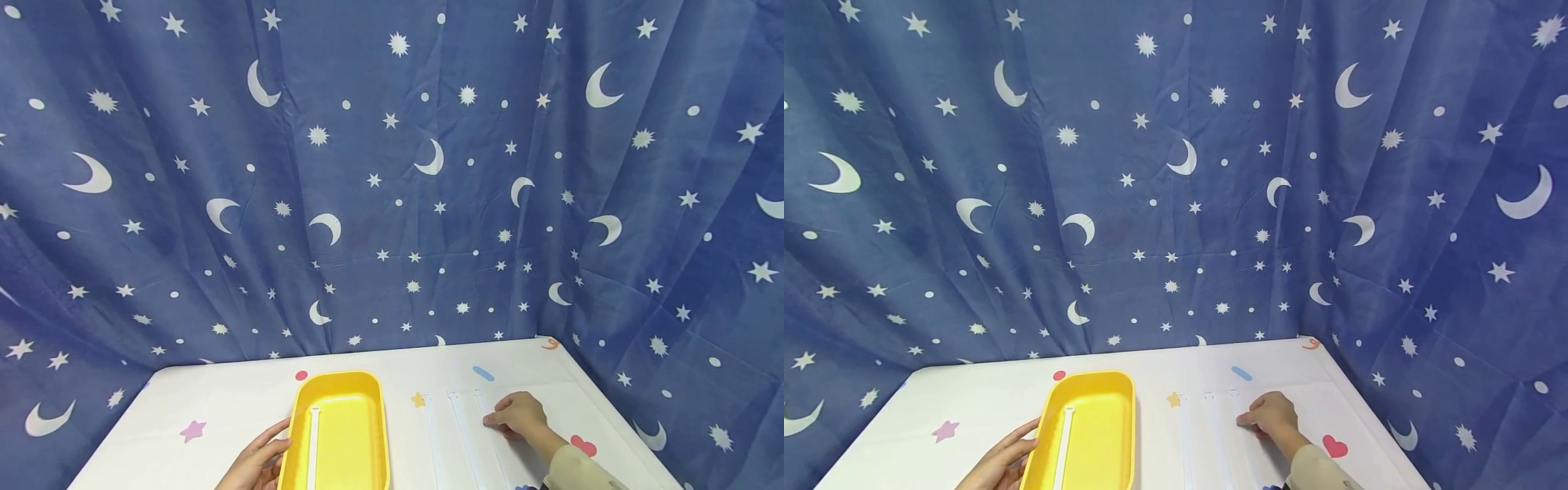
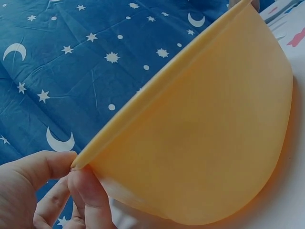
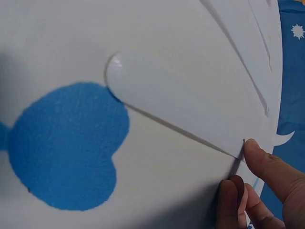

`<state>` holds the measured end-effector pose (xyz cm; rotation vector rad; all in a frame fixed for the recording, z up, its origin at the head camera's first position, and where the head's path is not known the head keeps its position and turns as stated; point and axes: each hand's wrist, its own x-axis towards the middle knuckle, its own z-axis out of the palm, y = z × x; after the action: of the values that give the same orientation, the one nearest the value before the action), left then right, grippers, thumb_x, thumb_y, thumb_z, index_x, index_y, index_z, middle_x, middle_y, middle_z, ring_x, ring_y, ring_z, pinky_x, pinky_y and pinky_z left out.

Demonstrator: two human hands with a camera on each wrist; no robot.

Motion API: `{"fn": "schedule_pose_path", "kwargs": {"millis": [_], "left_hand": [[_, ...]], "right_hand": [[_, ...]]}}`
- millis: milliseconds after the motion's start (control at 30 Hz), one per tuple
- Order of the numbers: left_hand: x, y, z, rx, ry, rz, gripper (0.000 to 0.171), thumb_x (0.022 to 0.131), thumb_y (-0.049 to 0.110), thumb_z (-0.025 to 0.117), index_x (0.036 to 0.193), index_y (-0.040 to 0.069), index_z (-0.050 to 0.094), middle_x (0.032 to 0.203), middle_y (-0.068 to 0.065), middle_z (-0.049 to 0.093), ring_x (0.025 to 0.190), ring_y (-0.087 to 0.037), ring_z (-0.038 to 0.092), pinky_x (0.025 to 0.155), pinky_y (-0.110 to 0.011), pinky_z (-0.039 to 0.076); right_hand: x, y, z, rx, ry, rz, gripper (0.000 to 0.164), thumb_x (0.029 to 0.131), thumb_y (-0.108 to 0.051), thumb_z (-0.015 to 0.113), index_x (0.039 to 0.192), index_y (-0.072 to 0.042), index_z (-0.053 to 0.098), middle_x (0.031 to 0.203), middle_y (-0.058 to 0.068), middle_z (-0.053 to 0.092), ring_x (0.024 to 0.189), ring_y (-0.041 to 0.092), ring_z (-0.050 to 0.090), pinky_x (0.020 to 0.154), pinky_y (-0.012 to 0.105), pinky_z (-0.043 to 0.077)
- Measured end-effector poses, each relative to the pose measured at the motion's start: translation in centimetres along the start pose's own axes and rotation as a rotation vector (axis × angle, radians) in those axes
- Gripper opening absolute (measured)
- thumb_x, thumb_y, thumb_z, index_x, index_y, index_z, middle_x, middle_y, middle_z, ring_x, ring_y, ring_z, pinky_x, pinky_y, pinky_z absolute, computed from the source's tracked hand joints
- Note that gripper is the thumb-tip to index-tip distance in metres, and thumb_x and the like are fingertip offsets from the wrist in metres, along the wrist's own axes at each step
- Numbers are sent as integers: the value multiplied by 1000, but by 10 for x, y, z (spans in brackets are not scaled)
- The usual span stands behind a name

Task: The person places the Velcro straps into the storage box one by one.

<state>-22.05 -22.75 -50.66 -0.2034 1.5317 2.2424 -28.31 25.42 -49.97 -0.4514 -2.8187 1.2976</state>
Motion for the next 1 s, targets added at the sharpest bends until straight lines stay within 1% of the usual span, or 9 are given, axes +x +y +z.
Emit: {"fn": "schedule_pose_path", "kwargs": {"millis": [133, 267, 333, 467, 533, 733, 867, 1000], "left_hand": [[1, 0, -1, -9, -12, -3, 57, 95, 25, 65, 147, 16, 43, 108, -6, 69, 87, -14, 69, 76, -25, 58], [1, 0, -1, -21, -14, -5, 61, 96, 24, 64, 150, 14, 39, 109, -6, 69, 88, -15, 70, 79, -26, 58], [1, 1, -1, -29, -15, -7, 59, 96, 24, 64, 149, 15, 41, 109, -7, 69, 88, -15, 70, 80, -27, 58], [1, 0, -1, -29, -13, -4, 51, 95, 24, 65, 143, 18, 49, 108, -6, 69, 88, -15, 70, 79, -27, 58], [1, -1, -1, -21, -12, -1, 50, 95, 24, 65, 142, 18, 50, 108, -6, 69, 88, -15, 69, 79, -27, 58], [0, -1, -1, 3, -9, 3, 55, 95, 25, 65, 146, 16, 46, 107, -5, 69, 89, -15, 69, 80, -29, 58], [-1, -1, -1, 30, 2, 10, 63, 95, 26, 65, 150, 12, 39, 106, -6, 69, 89, -16, 68, 81, -31, 59], [-2, -1, 0, 33, 16, 8, 63, 95, 26, 65, 150, 11, 39, 107, -6, 68, 91, -17, 68, 83, -34, 58]], "right_hand": [[1, 1, 1, -36, 14, -25, 33, 62, -11, 91, 81, -1, 67, 62, 1, 62, 53, 11, 59, 49, 24, 54], [1, 1, 2, -45, 17, -20, 29, 61, -8, 90, 79, -1, 68, 61, 0, 62, 53, 10, 59, 49, 24, 54], [1, 0, 2, -41, 19, -12, 27, 61, -6, 89, 79, -2, 69, 60, 0, 62, 53, 10, 59, 49, 23, 53], [0, 0, 1, -47, 16, -6, 25, 62, -3, 87, 79, -1, 69, 59, 0, 63, 52, 10, 59, 49, 23, 54], [0, 0, 0, -51, 12, -5, 23, 62, -3, 86, 79, -1, 69, 60, 0, 63, 53, 10, 59, 49, 23, 54], [-1, -1, 0, -35, -1, 2, 21, 64, 1, 84, 79, 0, 69, 61, 1, 63, 53, 10, 60, 49, 23, 55], [-1, -1, 1, -28, 0, 0, 22, 63, 2, 83, 79, 1, 68, 60, 2, 63, 52, 10, 60, 49, 23, 55], [-1, -2, 2, -24, 3, 4, 21, 64, 3, 80, 80, 1, 67, 59, 3, 62, 50, 10, 59, 48, 23, 54]]}}
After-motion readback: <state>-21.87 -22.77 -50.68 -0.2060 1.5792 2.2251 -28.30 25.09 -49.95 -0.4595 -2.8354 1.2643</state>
